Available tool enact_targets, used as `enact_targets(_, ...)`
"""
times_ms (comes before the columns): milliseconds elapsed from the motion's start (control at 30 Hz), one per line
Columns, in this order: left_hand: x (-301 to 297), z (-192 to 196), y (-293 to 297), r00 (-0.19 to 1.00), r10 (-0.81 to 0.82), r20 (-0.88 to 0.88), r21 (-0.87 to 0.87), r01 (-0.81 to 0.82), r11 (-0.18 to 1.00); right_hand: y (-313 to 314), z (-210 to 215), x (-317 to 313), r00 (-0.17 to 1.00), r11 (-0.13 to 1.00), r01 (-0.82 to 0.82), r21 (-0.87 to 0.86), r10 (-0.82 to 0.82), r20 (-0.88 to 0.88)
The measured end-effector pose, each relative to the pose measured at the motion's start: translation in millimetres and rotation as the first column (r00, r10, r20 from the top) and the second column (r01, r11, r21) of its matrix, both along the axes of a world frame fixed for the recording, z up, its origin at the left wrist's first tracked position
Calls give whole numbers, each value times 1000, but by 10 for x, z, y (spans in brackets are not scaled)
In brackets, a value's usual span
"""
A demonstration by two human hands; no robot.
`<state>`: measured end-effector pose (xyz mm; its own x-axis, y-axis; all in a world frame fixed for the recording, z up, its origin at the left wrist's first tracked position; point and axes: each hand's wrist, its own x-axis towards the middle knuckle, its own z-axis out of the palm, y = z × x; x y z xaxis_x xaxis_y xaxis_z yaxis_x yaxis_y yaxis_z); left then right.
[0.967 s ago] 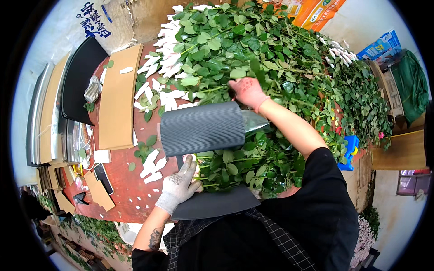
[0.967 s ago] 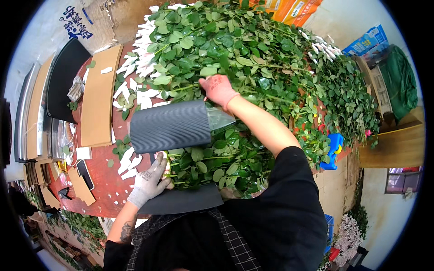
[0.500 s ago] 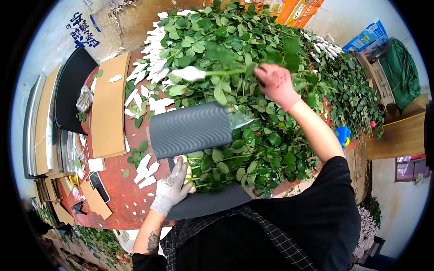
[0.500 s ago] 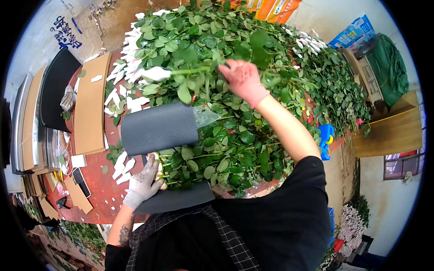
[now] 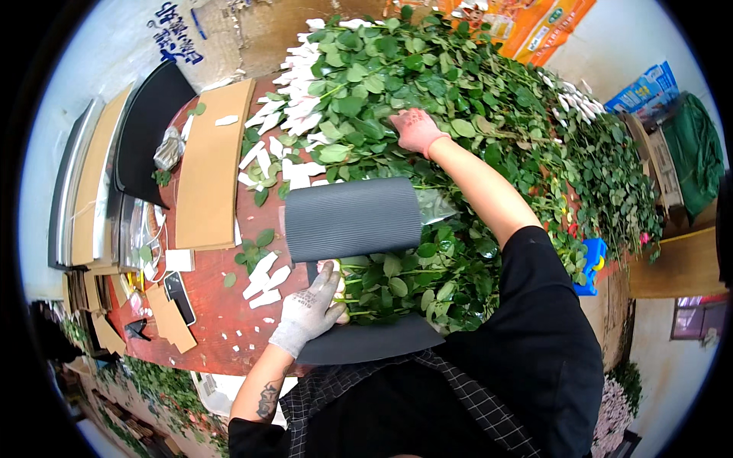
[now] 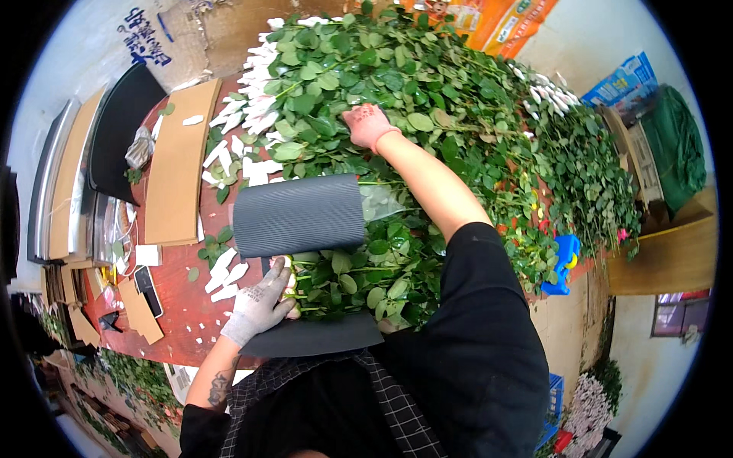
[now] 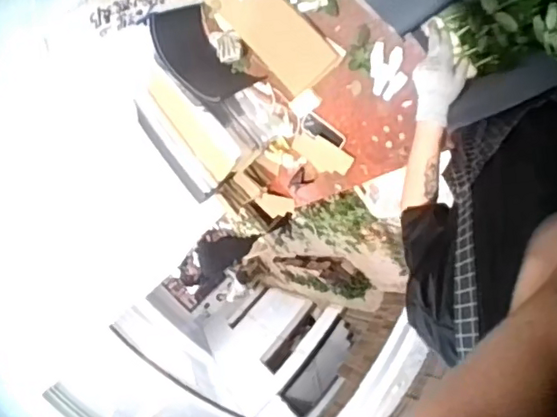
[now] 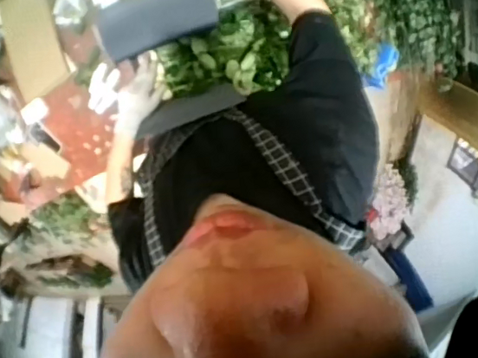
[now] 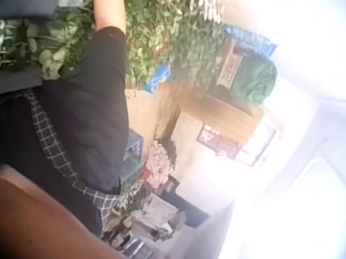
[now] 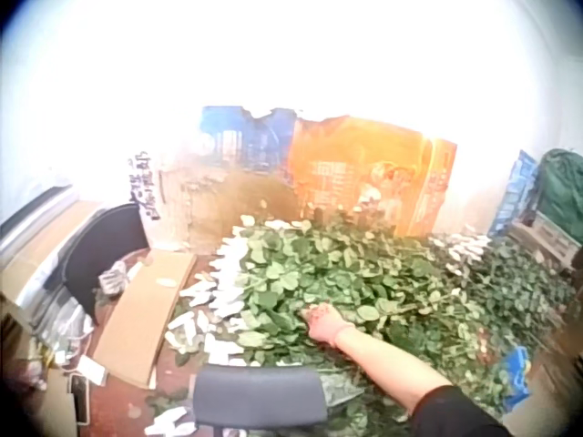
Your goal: The person bundles roses by placing them into a grey corrugated wrap on a table and secures them using a handheld cutting tool.
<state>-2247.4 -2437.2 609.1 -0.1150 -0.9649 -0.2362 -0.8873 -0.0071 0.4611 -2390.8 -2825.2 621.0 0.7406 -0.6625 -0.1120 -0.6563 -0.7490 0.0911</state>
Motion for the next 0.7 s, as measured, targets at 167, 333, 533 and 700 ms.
enact_targets(167,52,82,-40,1000,-6,-24,-85,3,996,69,134,-148,998,985,-60,-161,65,21)
enact_targets(333,168,685,-345,788,4,-615,-352,-279,893,201,697,-695,872,995,-35,-92,75,484)
enact_targets(533,190,1098,-1591,264,281,-923,106,-528,842,375,883,-959,811,995,-41,-90,86,578)
enact_targets(700,470,809,-2288,928,191,-321,-243,-276,930,405,878,-1101,754,989,-11,147,-89,651)
